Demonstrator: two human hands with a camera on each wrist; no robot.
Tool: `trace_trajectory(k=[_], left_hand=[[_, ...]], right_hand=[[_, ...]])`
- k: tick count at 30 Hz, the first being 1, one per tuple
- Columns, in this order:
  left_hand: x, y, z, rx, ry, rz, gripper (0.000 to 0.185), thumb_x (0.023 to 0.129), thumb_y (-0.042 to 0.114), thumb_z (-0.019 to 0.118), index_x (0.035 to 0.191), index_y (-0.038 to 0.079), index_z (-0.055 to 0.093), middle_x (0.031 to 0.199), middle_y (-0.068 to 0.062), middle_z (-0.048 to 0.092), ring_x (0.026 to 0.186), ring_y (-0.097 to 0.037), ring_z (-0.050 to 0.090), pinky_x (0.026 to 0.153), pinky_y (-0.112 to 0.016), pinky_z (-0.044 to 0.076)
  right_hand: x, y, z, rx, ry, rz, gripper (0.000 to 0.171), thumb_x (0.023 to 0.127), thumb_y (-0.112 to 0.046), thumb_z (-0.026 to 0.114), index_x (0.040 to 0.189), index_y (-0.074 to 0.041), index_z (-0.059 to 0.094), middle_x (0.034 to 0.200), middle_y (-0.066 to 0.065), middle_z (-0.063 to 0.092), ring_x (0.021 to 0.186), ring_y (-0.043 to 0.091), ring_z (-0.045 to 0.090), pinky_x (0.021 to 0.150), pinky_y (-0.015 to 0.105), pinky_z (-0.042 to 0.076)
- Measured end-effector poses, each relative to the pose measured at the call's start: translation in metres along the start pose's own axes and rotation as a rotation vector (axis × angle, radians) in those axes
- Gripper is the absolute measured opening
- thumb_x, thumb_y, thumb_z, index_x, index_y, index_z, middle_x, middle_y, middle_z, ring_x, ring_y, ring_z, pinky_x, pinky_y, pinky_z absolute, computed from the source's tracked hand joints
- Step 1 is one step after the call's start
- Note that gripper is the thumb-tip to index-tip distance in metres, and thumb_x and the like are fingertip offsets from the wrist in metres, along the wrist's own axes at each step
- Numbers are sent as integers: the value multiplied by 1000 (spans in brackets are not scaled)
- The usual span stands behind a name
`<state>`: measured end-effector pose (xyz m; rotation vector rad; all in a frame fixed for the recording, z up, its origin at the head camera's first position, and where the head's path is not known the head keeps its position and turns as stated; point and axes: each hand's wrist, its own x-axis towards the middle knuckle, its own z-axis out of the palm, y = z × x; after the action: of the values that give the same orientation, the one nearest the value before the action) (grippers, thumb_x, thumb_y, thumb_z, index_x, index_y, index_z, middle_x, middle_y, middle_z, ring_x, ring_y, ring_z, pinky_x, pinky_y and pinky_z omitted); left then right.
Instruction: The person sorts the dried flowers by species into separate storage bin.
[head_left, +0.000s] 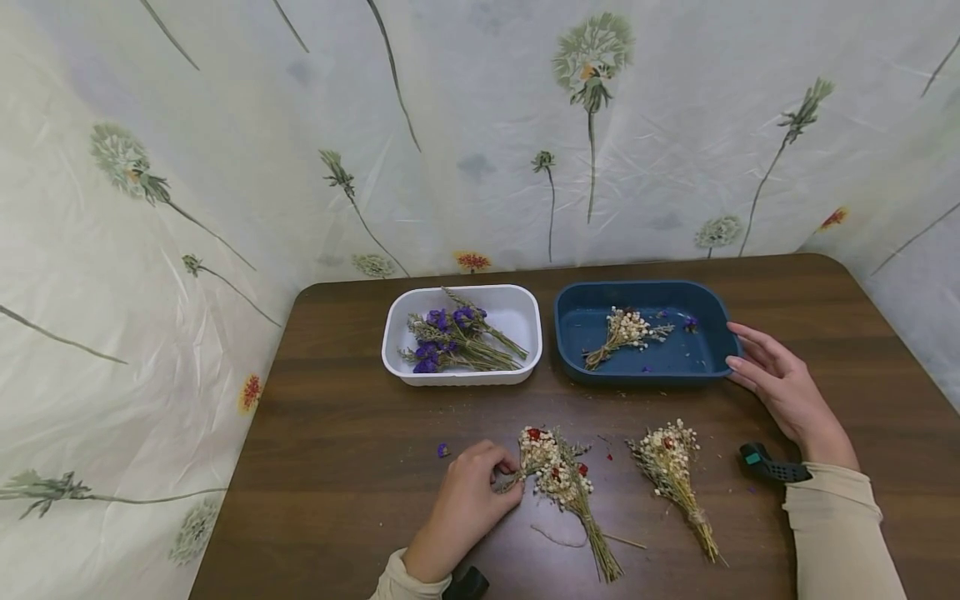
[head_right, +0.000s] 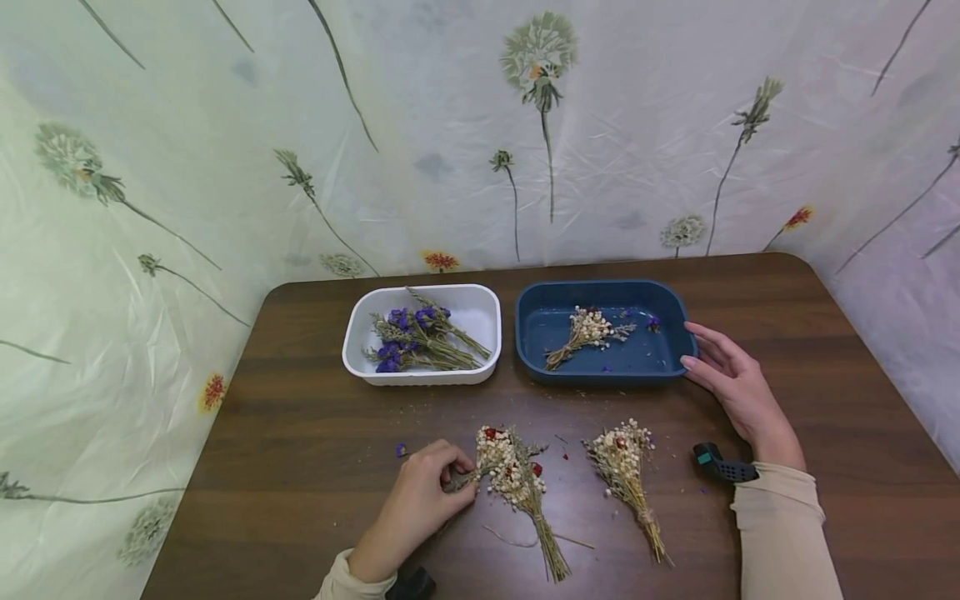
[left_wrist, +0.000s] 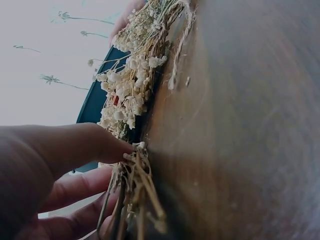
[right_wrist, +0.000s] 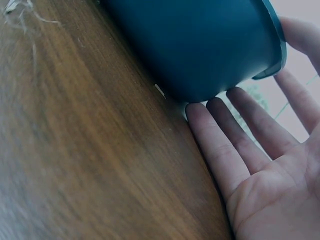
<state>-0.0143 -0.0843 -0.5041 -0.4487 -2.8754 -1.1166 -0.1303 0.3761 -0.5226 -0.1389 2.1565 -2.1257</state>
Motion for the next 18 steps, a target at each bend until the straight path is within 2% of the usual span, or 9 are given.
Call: trace_trajectory(k=[7,18], left_hand=[[2,-2,-1,-44,3,-21,14,77,9,83,82,17,73,77,5,70,65,-2,54,61,-14,41],[6,-5,-3,-98,-5,-15,16,76,1,80,81,15,73,76,4,68,65,-1,54,61,-14,43]], right_hand=[[0,0,0,5,3,1,59,106,-6,54,161,-12,35,173,2,22,125,-11,51,92,9,53],[-1,-1,0,-14,6,13,59,106,-7,55,162,-13,34,173,1,22,129,-10,46,92,8,52]])
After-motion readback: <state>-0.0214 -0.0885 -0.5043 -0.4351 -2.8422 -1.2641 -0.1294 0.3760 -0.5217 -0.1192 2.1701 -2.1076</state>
